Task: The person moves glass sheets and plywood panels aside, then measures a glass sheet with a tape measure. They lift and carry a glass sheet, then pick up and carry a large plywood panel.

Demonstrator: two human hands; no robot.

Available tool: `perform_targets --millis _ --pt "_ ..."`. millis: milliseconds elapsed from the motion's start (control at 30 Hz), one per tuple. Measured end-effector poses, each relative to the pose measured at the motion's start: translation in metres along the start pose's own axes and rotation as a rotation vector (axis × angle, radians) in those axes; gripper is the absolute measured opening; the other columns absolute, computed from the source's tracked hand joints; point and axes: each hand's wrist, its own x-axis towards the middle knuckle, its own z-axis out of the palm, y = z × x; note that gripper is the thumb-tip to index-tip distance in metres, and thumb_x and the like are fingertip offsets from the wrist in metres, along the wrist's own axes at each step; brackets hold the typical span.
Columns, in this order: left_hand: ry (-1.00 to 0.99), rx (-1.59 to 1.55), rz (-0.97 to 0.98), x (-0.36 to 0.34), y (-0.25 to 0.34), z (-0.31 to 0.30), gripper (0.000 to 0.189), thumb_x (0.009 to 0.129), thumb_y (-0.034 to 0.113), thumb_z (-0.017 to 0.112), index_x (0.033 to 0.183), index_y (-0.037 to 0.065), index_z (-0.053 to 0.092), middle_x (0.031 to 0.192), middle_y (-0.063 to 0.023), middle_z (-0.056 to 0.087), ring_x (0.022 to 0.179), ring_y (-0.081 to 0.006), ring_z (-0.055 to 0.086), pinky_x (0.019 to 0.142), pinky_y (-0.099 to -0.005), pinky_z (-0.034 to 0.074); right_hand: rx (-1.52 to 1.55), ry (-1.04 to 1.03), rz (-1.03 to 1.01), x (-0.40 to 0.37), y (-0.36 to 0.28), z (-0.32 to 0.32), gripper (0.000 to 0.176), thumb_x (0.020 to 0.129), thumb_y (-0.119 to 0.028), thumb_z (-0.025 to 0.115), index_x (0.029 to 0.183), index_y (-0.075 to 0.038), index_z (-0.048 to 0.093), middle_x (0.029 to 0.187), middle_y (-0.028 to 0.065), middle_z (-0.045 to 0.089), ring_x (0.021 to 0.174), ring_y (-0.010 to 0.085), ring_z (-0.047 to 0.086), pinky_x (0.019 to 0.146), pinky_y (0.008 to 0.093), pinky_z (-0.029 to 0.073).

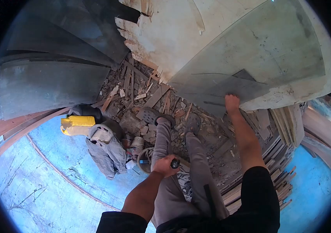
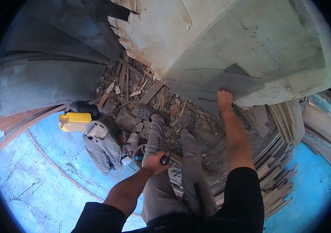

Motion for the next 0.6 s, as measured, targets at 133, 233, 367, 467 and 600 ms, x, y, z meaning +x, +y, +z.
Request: perform_targets --millis 133,233,367,467,600 --pt "0.018 -0.004 0.001 0.0 0.002 0.005 0.053 0.074 0.041 0.079 0.117 0.013 0.063 0.109 -0.0157 0.072 0.104 -0.0367 0.069 0.089 -0.0466 0.054 0.064 0.156 0.072 -0.041 0.005 -0.033 0.013 0.088 -0.013 0.064 0.093 -0.005 0.073 0.09 0.0161 0.074 0.086 0.0363 0.072 0.077 0.05 0.057" --pt "0.211 -0.042 0.056 -0.003 -0.01 0.012 0.051 0.075 0.041 0.078 0.115 0.013 0.064 0.107 -0.0156 0.071 0.103 -0.0375 0.068 0.087 -0.0476 0.054 0.175 0.028 0.14 -0.084 0.006 -0.048 0.021 0.084 -0.027 0.071 0.091 -0.008 0.072 0.089 0.0167 0.073 0.085 0.0371 0.072 0.075 0.0509 0.057" --pt "0.261 -0.047 -0.031 -0.029 0.014 -0.022 0.056 0.075 0.039 0.079 0.121 0.01 0.062 0.118 -0.0164 0.069 0.113 -0.0374 0.065 0.095 -0.0474 0.052 0.422 0.03 -0.08 -0.17 0.01 -0.098 0.047 0.084 -0.029 0.075 0.122 -0.004 0.064 0.108 0.0197 0.069 0.097 0.041 0.069 0.084 0.0527 0.053" --pt "0.524 -0.161 0.044 -0.052 0.025 -0.065 0.052 0.076 0.037 0.079 0.116 0.008 0.065 0.117 -0.0179 0.069 0.11 -0.0379 0.066 0.094 -0.0474 0.053 0.348 -0.121 0.0 -0.201 0.013 -0.144 0.06 0.082 -0.039 0.079 0.129 -0.005 0.064 0.119 0.0218 0.068 0.11 0.041 0.066 0.095 0.0489 0.052" --pt "1.204 -0.406 0.074 -0.115 0.033 -0.132 0.046 0.074 0.031 0.083 0.107 0.003 0.067 0.099 -0.0172 0.071 0.096 -0.0359 0.07 0.085 -0.0414 0.055 0.422 -0.049 -0.084 -0.2 0.021 -0.238 0.063 0.085 -0.043 0.078 0.131 -0.003 0.063 0.132 0.0215 0.062 0.123 0.04 0.06 0.103 0.0477 0.049"
